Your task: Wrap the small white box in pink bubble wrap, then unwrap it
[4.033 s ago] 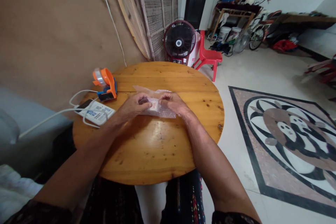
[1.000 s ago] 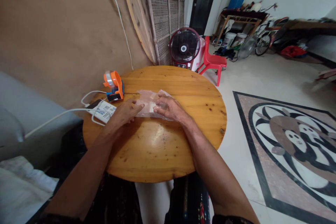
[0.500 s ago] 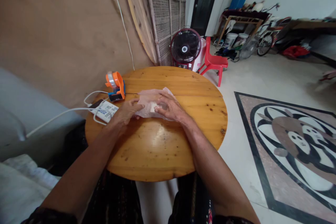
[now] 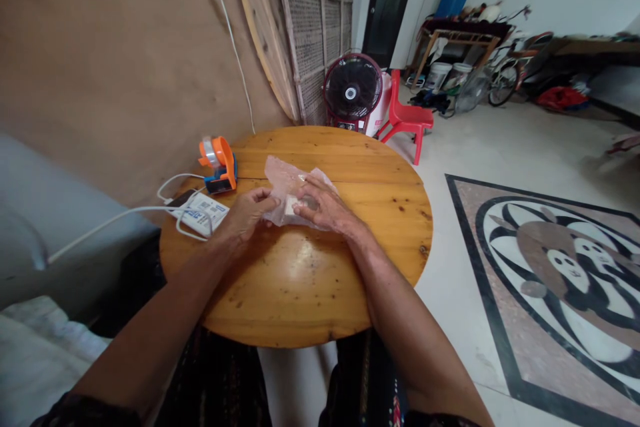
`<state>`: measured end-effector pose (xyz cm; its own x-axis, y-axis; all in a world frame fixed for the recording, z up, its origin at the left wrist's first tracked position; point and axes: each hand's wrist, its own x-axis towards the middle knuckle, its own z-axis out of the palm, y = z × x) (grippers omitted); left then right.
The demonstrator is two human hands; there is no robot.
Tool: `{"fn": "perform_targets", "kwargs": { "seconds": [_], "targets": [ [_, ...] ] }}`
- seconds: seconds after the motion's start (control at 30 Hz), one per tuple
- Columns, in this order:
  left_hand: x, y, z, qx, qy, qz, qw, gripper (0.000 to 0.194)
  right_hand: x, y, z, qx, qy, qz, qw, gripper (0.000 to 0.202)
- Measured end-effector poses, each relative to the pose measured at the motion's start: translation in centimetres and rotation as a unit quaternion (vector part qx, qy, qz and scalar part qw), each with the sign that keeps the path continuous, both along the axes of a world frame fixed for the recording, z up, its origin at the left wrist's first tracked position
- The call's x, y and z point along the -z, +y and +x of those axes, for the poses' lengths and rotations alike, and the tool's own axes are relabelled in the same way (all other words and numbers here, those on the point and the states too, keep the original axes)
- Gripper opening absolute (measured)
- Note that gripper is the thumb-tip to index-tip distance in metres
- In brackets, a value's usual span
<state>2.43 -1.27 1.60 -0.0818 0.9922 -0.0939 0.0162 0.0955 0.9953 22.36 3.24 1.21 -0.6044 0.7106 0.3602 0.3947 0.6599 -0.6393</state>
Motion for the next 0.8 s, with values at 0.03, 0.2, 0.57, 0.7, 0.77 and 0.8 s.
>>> {"fn": "perform_targets", "kwargs": {
  "seconds": [0.03,0.2,0.57,0.7,0.77,0.8],
  "targets": [
    [-0.1,-0.1,0.3,0.001,0.004,0.006,1.000,0.023,0.0,0.0,0.0,-0.004,-0.001,-0.001,1.000,0.036],
    [0.2,0.1,1.3,-0.003,0.037,0.043,0.998,0.021,0.2,0.0,-0.1,0.002,0.001,0.006,1.000,0.034],
    [-1.0,-0.9,1.3,0.048,0.106,0.080,0.990,0.026,0.3,-0.1,-0.1,0.010,-0.008,-0.014,1.000,0.033],
    [-1.0,-1.0,1.0,0.064,0.133,0.094,0.985,0.028,0.4,0.1,-0.1,0.010,-0.012,-0.015,1.000,0.033],
    [-0.7,-0.8,0.9,0.073,0.180,0.120,0.974,0.029,0.4,0.1,-0.1,0.003,-0.009,-0.014,1.000,0.033],
    [-0.6,-0.8,0.9,0.076,0.206,0.138,0.966,0.029,0.4,0.2,-0.1,-0.002,-0.008,-0.015,1.000,0.034]
  ]
}}
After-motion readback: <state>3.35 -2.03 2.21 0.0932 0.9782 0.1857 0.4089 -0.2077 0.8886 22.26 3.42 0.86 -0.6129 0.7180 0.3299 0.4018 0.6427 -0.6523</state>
